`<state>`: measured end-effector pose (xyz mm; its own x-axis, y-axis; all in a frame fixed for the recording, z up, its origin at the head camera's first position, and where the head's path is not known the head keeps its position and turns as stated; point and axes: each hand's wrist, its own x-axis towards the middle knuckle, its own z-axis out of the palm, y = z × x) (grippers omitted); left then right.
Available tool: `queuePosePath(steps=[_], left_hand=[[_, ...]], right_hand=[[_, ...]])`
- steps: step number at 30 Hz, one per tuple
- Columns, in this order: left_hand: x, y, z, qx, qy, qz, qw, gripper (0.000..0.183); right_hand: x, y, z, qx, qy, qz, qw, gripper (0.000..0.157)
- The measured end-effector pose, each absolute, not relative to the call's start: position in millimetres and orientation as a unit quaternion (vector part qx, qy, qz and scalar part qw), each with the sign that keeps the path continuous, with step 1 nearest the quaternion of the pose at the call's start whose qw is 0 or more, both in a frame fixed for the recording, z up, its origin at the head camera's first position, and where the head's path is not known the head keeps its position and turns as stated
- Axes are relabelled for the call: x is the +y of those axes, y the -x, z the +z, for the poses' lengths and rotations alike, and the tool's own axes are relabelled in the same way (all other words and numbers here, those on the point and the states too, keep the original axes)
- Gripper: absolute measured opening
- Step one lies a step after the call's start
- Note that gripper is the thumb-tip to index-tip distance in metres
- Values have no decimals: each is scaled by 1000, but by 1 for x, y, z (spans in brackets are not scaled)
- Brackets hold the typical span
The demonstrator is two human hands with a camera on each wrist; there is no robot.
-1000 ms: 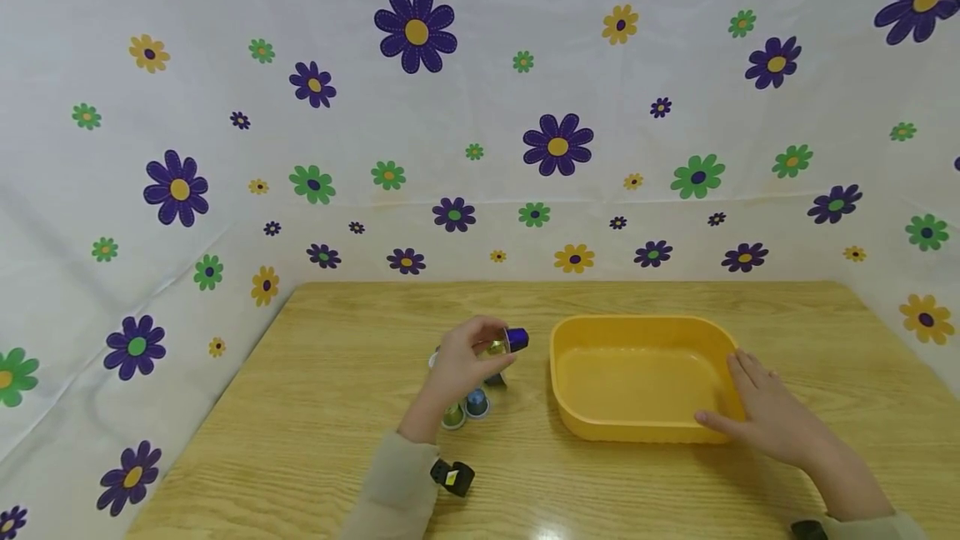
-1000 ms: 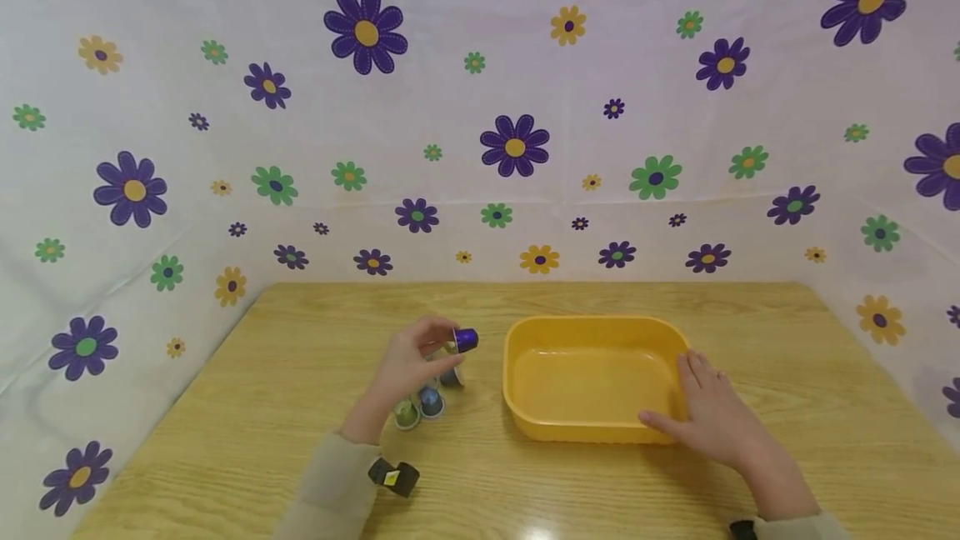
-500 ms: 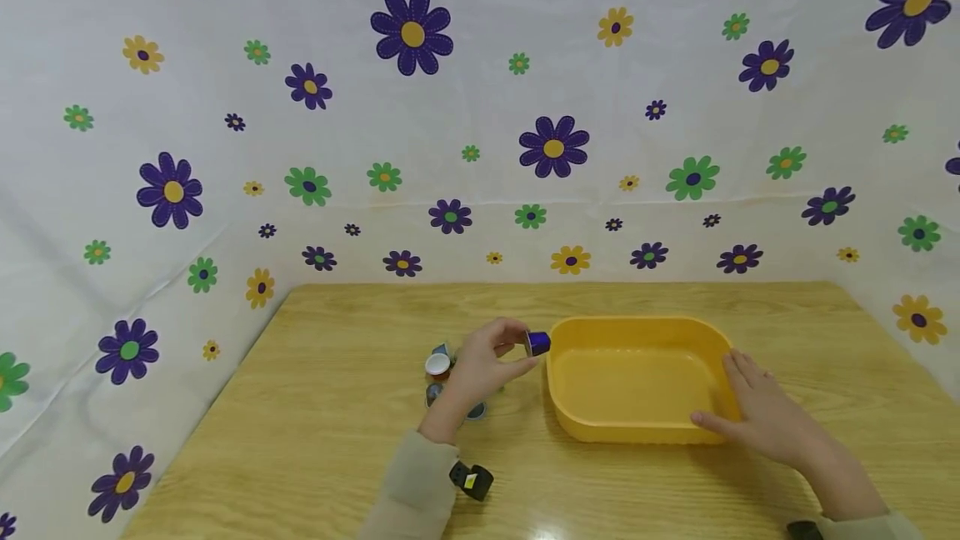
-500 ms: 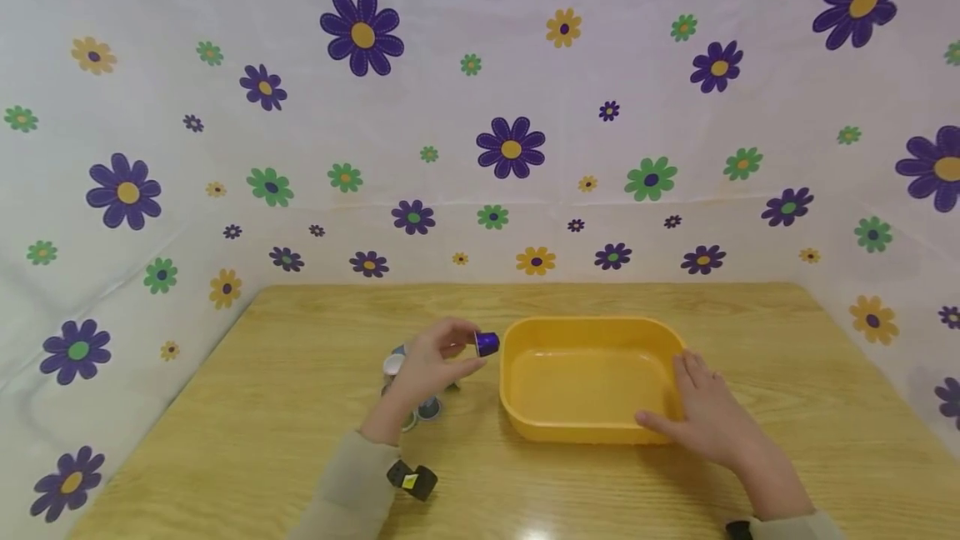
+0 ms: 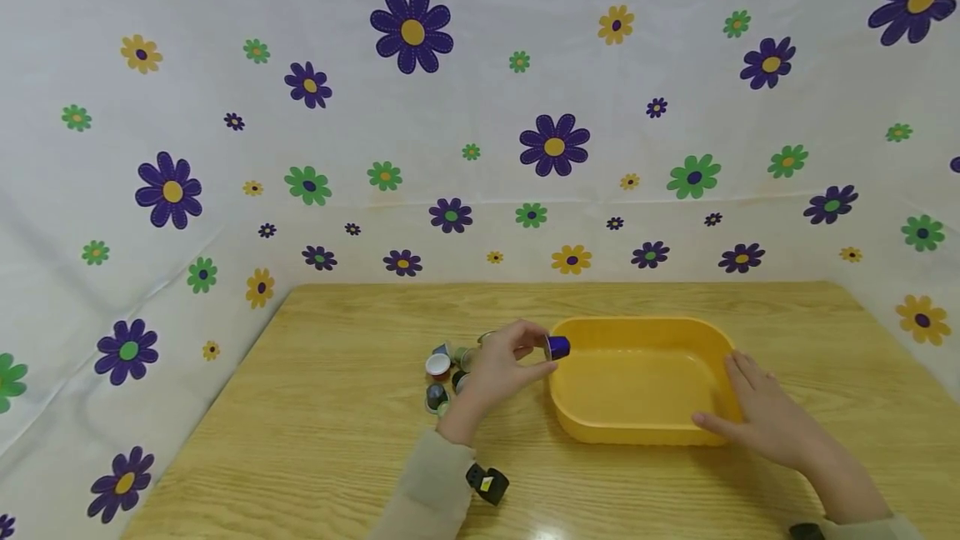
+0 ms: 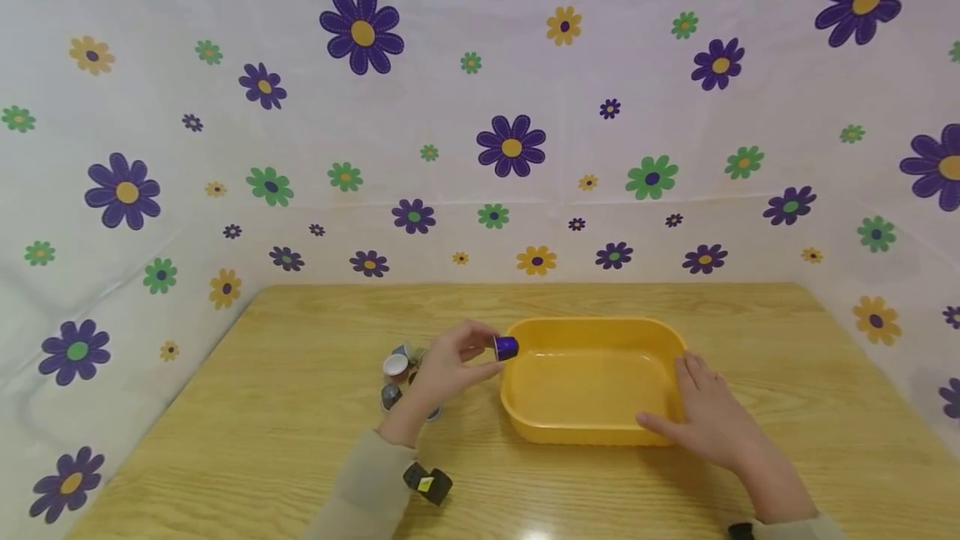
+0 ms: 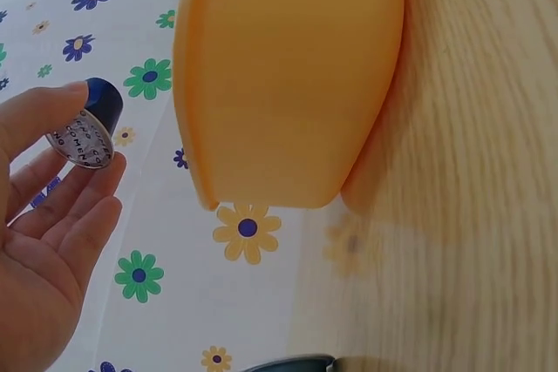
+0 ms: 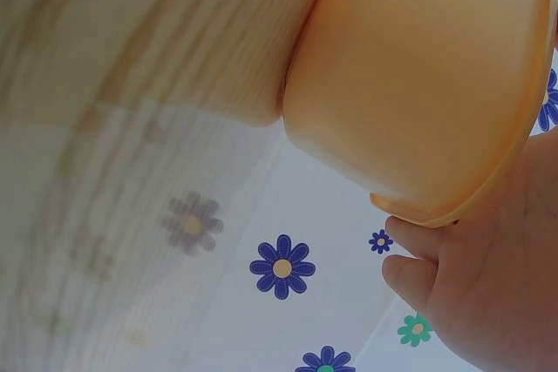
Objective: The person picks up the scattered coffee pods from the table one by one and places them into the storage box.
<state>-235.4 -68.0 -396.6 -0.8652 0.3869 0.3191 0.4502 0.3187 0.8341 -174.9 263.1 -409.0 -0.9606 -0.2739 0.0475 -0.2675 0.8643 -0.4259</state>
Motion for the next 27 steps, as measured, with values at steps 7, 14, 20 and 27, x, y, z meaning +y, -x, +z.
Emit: queuePosePath(steps=[7, 14, 20, 27], left_hand=[[-57, 235, -399, -812, 273, -515, 34, 32], [-48, 234, -403, -810, 276, -516, 37, 33], [-40, 235, -406, -815, 289, -500, 46, 33], [-32, 233, -409, -814, 293, -500, 45, 30]], right_hand=[[263, 174, -409, 966, 143, -217, 4, 96], [263, 174, -408, 965, 142, -220, 5, 96], [263, 173, -408, 965, 142, -220, 5, 96], [263, 173, -408, 967, 137, -216, 11, 97]])
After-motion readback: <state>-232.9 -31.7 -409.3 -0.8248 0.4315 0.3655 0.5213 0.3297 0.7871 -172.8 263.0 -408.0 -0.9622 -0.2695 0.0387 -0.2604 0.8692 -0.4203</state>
